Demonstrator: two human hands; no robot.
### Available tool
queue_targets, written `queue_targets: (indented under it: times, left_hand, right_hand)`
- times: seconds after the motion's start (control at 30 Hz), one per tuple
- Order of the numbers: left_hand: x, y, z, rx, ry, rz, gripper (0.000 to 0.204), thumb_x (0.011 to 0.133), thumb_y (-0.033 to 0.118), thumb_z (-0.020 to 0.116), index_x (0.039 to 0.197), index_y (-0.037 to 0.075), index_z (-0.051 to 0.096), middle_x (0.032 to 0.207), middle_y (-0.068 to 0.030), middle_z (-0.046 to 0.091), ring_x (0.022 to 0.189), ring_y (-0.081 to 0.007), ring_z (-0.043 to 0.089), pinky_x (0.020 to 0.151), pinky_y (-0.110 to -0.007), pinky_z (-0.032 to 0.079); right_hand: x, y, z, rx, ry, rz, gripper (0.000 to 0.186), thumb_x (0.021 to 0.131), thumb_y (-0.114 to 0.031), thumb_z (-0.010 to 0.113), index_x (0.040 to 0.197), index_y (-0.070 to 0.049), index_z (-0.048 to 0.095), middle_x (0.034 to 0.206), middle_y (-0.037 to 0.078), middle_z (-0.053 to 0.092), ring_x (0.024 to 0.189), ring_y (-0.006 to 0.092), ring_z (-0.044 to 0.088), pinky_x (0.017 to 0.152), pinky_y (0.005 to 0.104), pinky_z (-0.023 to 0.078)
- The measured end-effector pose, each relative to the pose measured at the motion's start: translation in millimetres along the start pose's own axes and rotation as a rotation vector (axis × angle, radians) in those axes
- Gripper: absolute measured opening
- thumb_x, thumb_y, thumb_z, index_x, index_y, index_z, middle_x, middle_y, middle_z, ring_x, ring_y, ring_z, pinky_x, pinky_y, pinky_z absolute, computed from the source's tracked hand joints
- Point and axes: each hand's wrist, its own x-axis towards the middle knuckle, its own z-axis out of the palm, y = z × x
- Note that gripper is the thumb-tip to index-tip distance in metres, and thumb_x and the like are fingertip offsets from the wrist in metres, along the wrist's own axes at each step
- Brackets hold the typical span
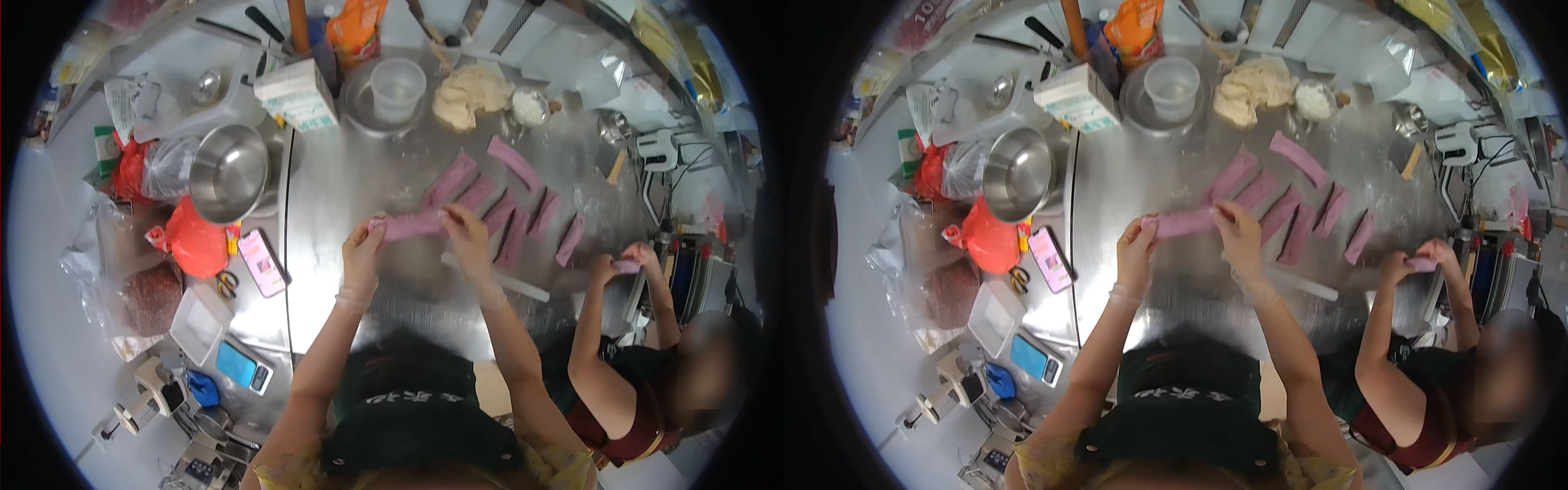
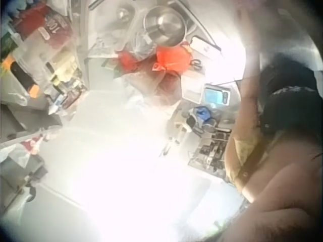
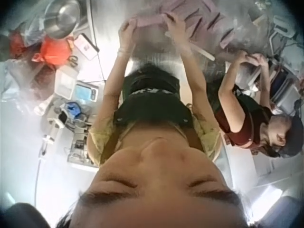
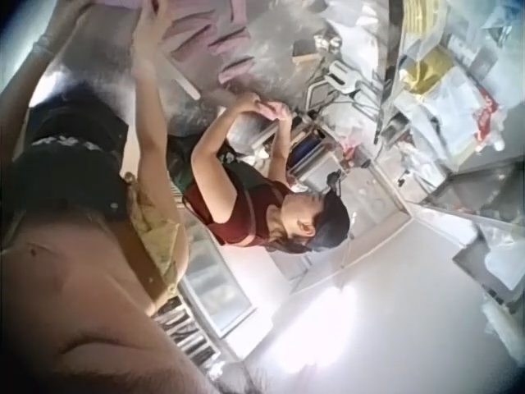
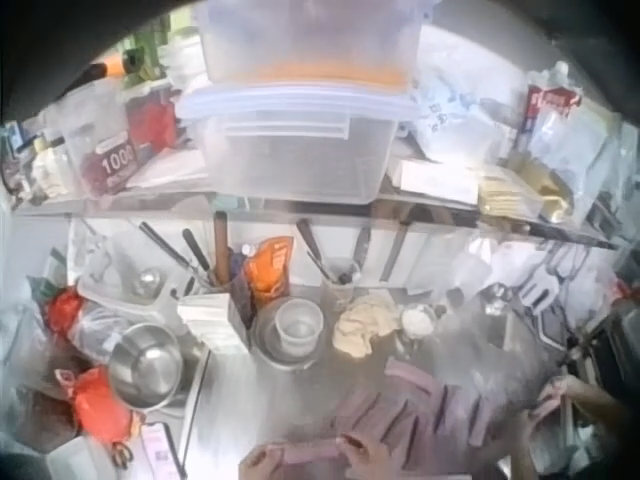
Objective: The person is shaping portions of pink dough into rolls and placing them into a steamer tray.
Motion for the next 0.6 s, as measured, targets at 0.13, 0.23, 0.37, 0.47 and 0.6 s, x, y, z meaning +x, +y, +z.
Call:
queue_targets:
  times: [0.13,0.23,0.37,0.47,0.6]
  left_hand:
    - [-67.4,-30.9,-53.5,0.060,0.007,-0.235,0.016,0.097,0.009,0.059,0.107,0.000,0.067,0.107,-0.0035,0.067,0.098,-0.0103,0.063,0.089,-0.024,0.050]
    - [-82.7,-79.8,-96.9,0.105,-0.084,-0.192,0.019,0.093,0.008,0.063,0.111,0.001,0.066,0.111,-0.0063,0.066,0.101,-0.0173,0.064,0.089,-0.029,0.052]
    - [-91.9,-68.9,-93.3,1.224,-0.143,0.598,0.056,0.075,0.016,0.078,0.126,0.005,0.057,0.120,-0.0131,0.056,0.112,-0.0334,0.053,0.092,-0.043,0.046]
    - [-88.2,-70.9,-84.6,1.495,-0.556,0.757,0.067,0.069,0.015,0.079,0.131,0.008,0.055,0.125,-0.0081,0.055,0.115,-0.0289,0.051,0.097,-0.041,0.043]
    - [-75.0,-100.6,-104.2,1.512,-0.609,0.802,0.064,0.068,0.015,0.078,0.128,0.011,0.057,0.124,-0.0052,0.054,0.116,-0.0270,0.049,0.097,-0.042,0.041]
  right_hand:
    - [-109.5,43.8,-19.0,0.068,-0.167,0.463,0.026,0.092,-0.014,0.068,0.114,0.000,0.067,0.095,0.012,0.071,0.087,0.0173,0.066,0.082,0.0282,0.050]
    - [-153.4,62.8,-21.2,-0.044,-0.161,0.406,0.032,0.089,-0.013,0.069,0.118,-0.001,0.064,0.099,0.012,0.068,0.092,0.0232,0.065,0.083,0.0322,0.050]
    - [-164.0,46.4,-28.2,-0.669,-0.254,-0.217,0.057,0.078,-0.016,0.075,0.130,-0.003,0.056,0.114,0.012,0.058,0.109,0.0316,0.056,0.092,0.0418,0.046]
    - [-159.4,36.0,-16.2,-0.694,-0.503,-0.423,0.066,0.071,-0.017,0.078,0.132,-0.005,0.054,0.122,0.011,0.054,0.116,0.0310,0.050,0.098,0.0445,0.040]
    - [-170.3,61.4,-4.9,-0.808,-0.555,-0.451,0.064,0.071,-0.015,0.078,0.129,-0.004,0.056,0.122,0.009,0.054,0.113,0.0290,0.051,0.097,0.0428,0.040]
